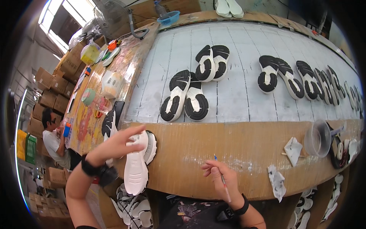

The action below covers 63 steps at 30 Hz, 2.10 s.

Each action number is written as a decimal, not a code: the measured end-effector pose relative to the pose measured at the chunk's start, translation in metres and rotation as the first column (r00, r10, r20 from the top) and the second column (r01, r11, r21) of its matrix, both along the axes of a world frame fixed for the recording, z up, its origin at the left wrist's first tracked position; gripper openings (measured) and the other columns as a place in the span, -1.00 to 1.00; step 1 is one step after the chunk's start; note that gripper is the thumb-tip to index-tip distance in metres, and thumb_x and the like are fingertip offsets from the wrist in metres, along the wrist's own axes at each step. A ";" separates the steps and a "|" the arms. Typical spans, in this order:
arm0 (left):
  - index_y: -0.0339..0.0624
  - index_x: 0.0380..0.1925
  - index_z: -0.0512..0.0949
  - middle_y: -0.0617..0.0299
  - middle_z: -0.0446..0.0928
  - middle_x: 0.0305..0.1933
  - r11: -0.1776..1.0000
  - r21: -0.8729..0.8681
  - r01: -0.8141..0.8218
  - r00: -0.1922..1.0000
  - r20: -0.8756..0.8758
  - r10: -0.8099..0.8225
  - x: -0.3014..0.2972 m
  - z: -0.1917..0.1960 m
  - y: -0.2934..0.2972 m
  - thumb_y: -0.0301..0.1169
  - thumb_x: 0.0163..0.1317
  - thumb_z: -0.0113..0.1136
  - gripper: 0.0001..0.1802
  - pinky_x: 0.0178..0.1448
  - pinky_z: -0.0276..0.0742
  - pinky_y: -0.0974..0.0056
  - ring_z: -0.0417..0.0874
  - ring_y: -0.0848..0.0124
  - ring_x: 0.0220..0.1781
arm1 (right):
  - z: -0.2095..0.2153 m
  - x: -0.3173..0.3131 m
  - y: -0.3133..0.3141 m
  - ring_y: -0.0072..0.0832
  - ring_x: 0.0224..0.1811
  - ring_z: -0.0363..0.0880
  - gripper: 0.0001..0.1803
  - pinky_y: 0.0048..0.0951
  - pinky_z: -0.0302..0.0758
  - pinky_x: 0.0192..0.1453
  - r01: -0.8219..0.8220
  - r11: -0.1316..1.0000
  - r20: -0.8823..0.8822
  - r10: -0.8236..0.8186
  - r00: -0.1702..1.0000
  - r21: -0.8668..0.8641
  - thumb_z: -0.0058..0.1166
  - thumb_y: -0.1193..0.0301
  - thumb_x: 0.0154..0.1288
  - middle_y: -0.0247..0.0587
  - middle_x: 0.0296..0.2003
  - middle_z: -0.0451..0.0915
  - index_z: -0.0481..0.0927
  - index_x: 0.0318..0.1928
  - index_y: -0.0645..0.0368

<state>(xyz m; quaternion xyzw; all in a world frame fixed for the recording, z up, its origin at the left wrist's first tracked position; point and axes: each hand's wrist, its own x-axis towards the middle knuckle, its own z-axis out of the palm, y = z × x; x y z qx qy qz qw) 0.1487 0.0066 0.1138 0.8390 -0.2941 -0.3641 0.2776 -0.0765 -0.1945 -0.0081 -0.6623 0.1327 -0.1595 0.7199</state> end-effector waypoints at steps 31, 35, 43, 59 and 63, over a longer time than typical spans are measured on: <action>-0.30 0.21 -0.01 -0.22 -0.02 0.27 0.946 -0.311 -0.096 0.693 0.661 0.288 0.033 -0.112 -0.095 -0.34 -0.20 0.34 -0.03 0.31 0.02 0.15 0.05 0.00 0.29 | 0.014 -0.017 -0.009 -0.40 -0.04 0.47 -0.58 -0.44 0.36 0.09 0.023 0.976 0.073 -0.040 0.997 0.216 -0.34 0.24 0.39 -0.09 -0.14 0.52 0.41 -0.04 0.37; -0.27 0.28 -0.21 -0.18 -0.09 0.32 0.871 -0.425 0.245 0.659 0.733 0.172 0.045 -0.105 -0.142 -0.42 -0.35 0.40 0.21 0.35 -0.05 0.15 -0.02 0.06 0.35 | 0.007 -0.029 -0.011 -0.39 -0.10 0.51 -0.59 -0.43 0.39 0.05 0.020 0.980 0.028 -0.027 0.999 0.198 -0.33 0.25 0.39 -0.05 -0.19 0.54 0.41 -0.07 0.37; 0.17 0.31 -0.27 0.18 -0.13 0.36 0.772 -0.633 0.061 0.995 0.095 -0.001 0.003 -0.066 -0.189 -0.39 -0.26 0.44 0.24 0.23 0.10 -0.07 -0.02 0.15 0.36 | -0.009 -0.040 -0.026 -0.43 -0.11 0.50 -0.67 -0.49 0.39 0.01 0.153 0.974 0.007 -0.156 0.988 0.165 -0.23 0.33 0.36 -0.11 -0.15 0.51 0.41 -0.07 0.36; -0.17 -0.05 0.37 0.12 0.54 -0.19 0.763 0.131 0.633 0.614 0.516 -0.598 -0.090 -0.096 -0.227 -0.33 -0.03 0.16 -0.52 0.01 0.33 0.10 0.51 0.15 -0.13 | 0.015 -0.069 -0.020 -0.24 -0.17 0.53 -0.76 -0.40 0.43 -0.07 0.491 0.805 0.459 -0.316 0.830 -0.333 -0.22 0.43 0.31 0.06 -0.11 0.51 0.45 -0.14 0.29; -0.20 -0.01 0.35 0.05 0.46 -0.05 0.757 -0.062 0.650 0.587 0.673 -0.449 -0.088 -0.101 -0.244 -0.30 -0.05 0.18 -0.46 0.02 0.36 0.16 0.45 0.11 -0.02 | 0.013 -0.074 -0.020 -0.27 -0.17 0.53 -0.74 -0.42 0.44 -0.08 0.490 0.822 0.467 -0.325 0.822 -0.290 -0.24 0.40 0.34 0.05 -0.13 0.51 0.44 -0.13 0.31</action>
